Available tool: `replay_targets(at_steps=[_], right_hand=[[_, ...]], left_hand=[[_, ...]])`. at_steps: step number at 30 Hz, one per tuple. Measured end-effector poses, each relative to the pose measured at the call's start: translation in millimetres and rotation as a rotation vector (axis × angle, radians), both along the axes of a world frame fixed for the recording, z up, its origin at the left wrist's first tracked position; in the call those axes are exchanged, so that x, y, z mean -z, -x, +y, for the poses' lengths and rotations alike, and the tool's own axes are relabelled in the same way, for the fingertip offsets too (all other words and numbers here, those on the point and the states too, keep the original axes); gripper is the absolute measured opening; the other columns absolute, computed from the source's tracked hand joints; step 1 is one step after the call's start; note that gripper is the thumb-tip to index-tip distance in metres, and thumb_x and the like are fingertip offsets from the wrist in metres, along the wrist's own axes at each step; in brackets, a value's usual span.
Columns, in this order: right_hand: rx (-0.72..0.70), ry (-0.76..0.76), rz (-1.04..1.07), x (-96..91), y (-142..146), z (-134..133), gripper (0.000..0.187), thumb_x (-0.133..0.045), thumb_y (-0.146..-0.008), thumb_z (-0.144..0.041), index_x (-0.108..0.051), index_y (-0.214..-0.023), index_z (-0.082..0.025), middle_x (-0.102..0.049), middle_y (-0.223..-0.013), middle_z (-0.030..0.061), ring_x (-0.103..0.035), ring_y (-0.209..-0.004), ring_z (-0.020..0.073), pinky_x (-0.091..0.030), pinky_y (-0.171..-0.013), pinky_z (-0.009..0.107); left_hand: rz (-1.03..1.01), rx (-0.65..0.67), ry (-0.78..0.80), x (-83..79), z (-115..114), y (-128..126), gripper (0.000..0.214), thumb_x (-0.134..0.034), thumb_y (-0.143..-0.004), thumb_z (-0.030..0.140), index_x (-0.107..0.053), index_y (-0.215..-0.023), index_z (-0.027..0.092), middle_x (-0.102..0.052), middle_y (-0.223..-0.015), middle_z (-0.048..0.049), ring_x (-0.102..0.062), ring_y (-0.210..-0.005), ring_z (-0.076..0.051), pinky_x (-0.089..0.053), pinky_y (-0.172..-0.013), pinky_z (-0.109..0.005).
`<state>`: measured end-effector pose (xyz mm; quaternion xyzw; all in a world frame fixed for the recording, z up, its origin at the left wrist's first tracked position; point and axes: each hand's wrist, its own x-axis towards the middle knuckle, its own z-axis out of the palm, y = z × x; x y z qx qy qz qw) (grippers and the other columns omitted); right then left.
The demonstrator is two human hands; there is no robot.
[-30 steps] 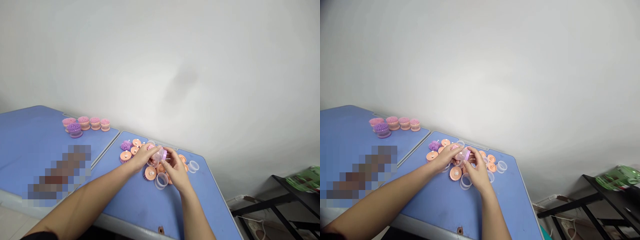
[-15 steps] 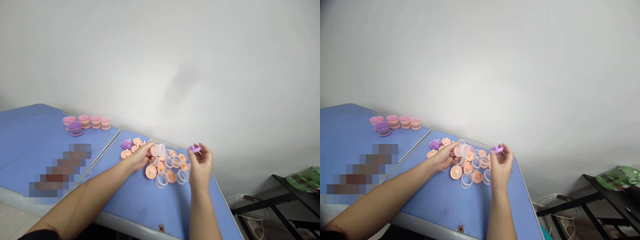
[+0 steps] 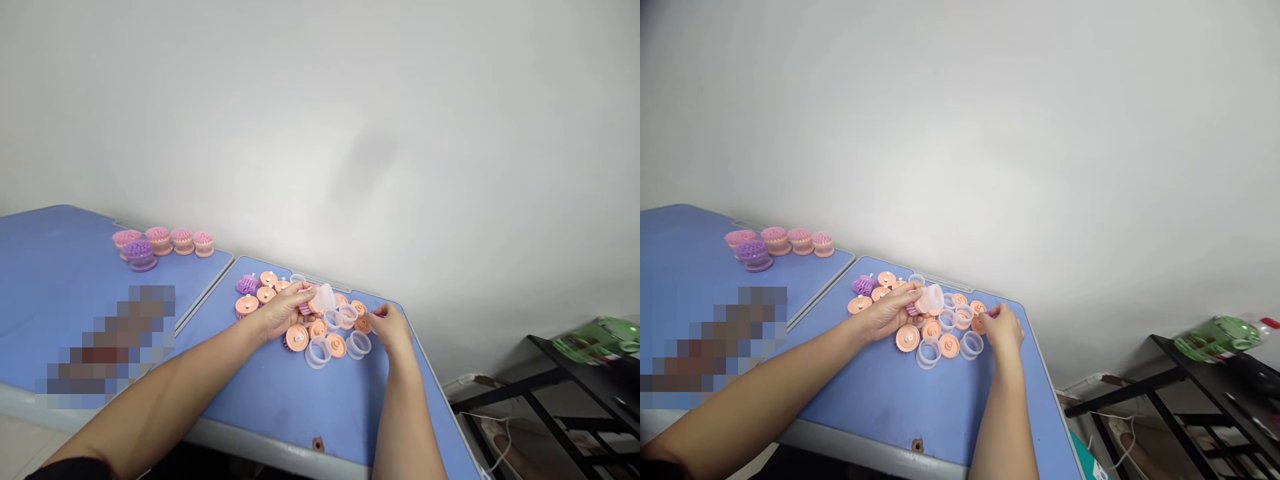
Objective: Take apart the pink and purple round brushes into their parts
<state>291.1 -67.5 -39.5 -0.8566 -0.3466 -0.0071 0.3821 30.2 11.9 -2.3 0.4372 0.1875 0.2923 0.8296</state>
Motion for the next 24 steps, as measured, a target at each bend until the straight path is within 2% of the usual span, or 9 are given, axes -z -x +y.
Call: replay_targets(at_steps=[3, 6, 10, 12, 14, 17, 20, 24], right_hand=[[0.043, 0.017, 0.043, -7.7, 4, -2, 0.026, -0.068, -0.059, -0.043, -0.050, -0.055, -0.025, -0.057, -0.058, 0.0015, -0.054, -0.069, 0.0248, -0.040, -0.071, 0.041], [0.027, -0.052, 0.085, -18.0, 12, -4, 0.027, -0.062, -0.066, -0.048, -0.051, -0.060, -0.024, -0.060, -0.066, 0.0048, -0.056, -0.076, 0.0267, -0.042, -0.073, 0.041], [-0.171, -0.192, 0.173, -32.0, 40, -5, 0.039, -0.052, -0.077, -0.061, -0.058, -0.075, -0.022, -0.067, -0.081, 0.0055, -0.061, -0.079, 0.0224, -0.048, -0.071, 0.035], [-0.348, -0.226, 0.289, -37.4, 59, -6, 0.049, -0.048, -0.079, -0.069, -0.061, -0.083, -0.022, -0.068, -0.084, 0.0047, -0.062, -0.073, 0.0198, -0.050, -0.065, 0.032], [-0.541, -0.238, 0.456, -40.8, 77, -7, 0.055, -0.049, -0.079, -0.074, -0.062, -0.088, -0.021, -0.066, -0.080, 0.0038, -0.061, -0.066, 0.0186, -0.050, -0.057, 0.031], [-0.713, -0.228, 0.625, -42.6, 98, -9, 0.054, -0.050, -0.081, -0.075, -0.061, -0.084, -0.022, -0.059, -0.066, 0.0000, -0.057, -0.056, 0.0169, -0.046, -0.050, 0.029], [-0.761, -0.222, 0.717, -41.9, 109, -10, 0.049, -0.053, -0.082, -0.073, -0.057, -0.080, -0.024, -0.051, -0.056, -0.0041, -0.049, -0.046, 0.0138, -0.039, -0.043, 0.026], [-0.694, -0.281, 0.776, -40.2, 119, -8, 0.050, -0.055, -0.080, -0.072, -0.053, -0.073, -0.023, -0.046, -0.051, -0.0058, -0.039, -0.041, 0.0111, -0.030, -0.040, 0.025]], left_hand=[[0.002, -0.001, -0.001, -0.8, -1, -1, 0.046, -0.085, -0.068, 0.045, -0.054, -0.090, 0.019, -0.052, -0.064, 0.0057, -0.061, -0.063, -0.011, -0.050, -0.063, -0.024], [0.003, 0.004, -0.010, 0.2, -1, -1, 0.050, -0.086, -0.066, 0.048, -0.055, -0.093, 0.020, -0.053, -0.064, 0.0058, -0.061, -0.063, -0.010, -0.051, -0.066, -0.025], [0.032, -0.023, -0.080, 3.6, -2, -4, 0.059, -0.086, -0.062, 0.053, -0.058, -0.101, 0.019, -0.062, -0.077, 0.0007, -0.064, -0.069, -0.013, -0.053, -0.071, -0.028], [0.056, -0.094, -0.205, 4.0, -2, -5, 0.061, -0.088, -0.058, 0.050, -0.060, -0.102, 0.018, -0.065, -0.090, -0.0037, -0.065, -0.077, -0.017, -0.053, -0.074, -0.031], [0.091, -0.199, -0.400, 3.3, -3, -7, 0.057, -0.090, -0.056, 0.042, -0.064, -0.102, 0.019, -0.066, -0.101, -0.0066, -0.065, -0.091, -0.021, -0.053, -0.081, -0.033], [0.200, -0.335, -0.725, 2.4, -6, -8, 0.049, -0.090, -0.055, 0.030, -0.070, -0.099, 0.023, -0.066, -0.108, -0.0074, -0.060, -0.105, -0.028, -0.048, -0.094, -0.038], [0.279, -0.363, -0.970, 5.2, -8, -7, 0.044, -0.087, -0.058, 0.027, -0.073, -0.100, 0.026, -0.066, -0.111, -0.0080, -0.058, -0.110, -0.031, -0.044, -0.101, -0.042], [0.243, -0.344, -1.095, 9.4, -10, -3, 0.045, -0.077, -0.073, 0.036, -0.067, -0.116, 0.025, -0.063, -0.122, -0.0114, -0.055, -0.118, -0.032, -0.040, -0.104, -0.043]])
